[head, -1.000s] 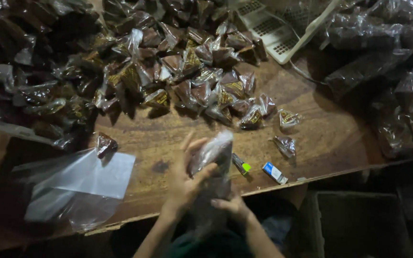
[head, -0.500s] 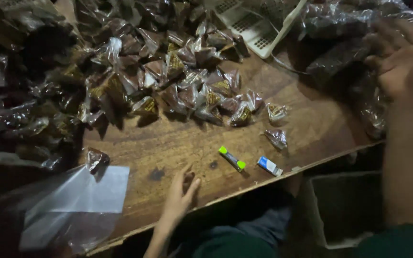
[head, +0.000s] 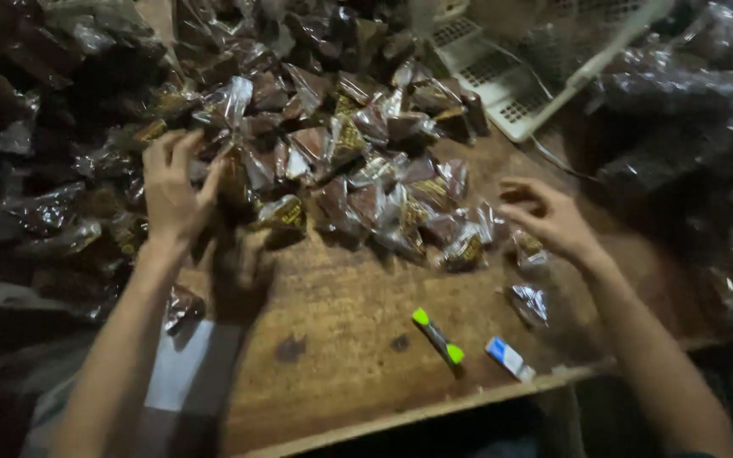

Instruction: Packing individually wrapped snacks into a plastic bag at a packaging station

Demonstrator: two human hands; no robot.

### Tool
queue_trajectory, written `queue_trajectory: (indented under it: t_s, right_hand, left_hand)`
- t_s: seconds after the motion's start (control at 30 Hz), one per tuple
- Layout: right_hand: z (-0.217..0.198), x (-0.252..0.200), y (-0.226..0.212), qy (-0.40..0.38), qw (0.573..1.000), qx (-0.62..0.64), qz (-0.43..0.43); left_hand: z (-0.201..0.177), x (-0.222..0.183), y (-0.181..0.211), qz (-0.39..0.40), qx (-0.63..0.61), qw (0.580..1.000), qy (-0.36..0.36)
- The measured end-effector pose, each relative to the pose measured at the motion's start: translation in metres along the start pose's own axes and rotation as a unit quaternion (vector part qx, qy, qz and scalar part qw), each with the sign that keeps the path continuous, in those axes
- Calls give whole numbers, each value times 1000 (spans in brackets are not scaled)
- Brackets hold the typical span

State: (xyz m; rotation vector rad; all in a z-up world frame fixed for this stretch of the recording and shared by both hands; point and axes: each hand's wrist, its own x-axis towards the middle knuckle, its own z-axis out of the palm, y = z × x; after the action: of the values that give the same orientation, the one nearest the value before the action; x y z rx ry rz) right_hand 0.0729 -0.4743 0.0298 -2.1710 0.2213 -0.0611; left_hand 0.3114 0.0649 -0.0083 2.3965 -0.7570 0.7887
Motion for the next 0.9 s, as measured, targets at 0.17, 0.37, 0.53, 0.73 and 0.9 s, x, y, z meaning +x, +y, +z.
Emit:
queue_trajectory:
  t_s: [0.17, 0.37, 0.53, 0.73, 0.9]
  right_hand:
    - [-1, 104, -21, 38, 991, 118, -43]
    - [124, 334, 55, 60, 960, -198, 187]
    - [199, 244, -19, 136, 952, -152, -228]
    - [218, 152, -63, 78, 936, -168, -300]
    - [229, 95, -63, -11, 963, -175, -204]
  left_hand:
    - [54, 82, -31, -147, -121, 974, -121]
    - [132, 104, -28, -318, -107, 911, -240]
    - [130, 71, -8, -173, -119, 957, -201]
    - [95, 20, 66, -46, -64, 960, -269]
    - [88, -26, 119, -5, 5, 976, -219]
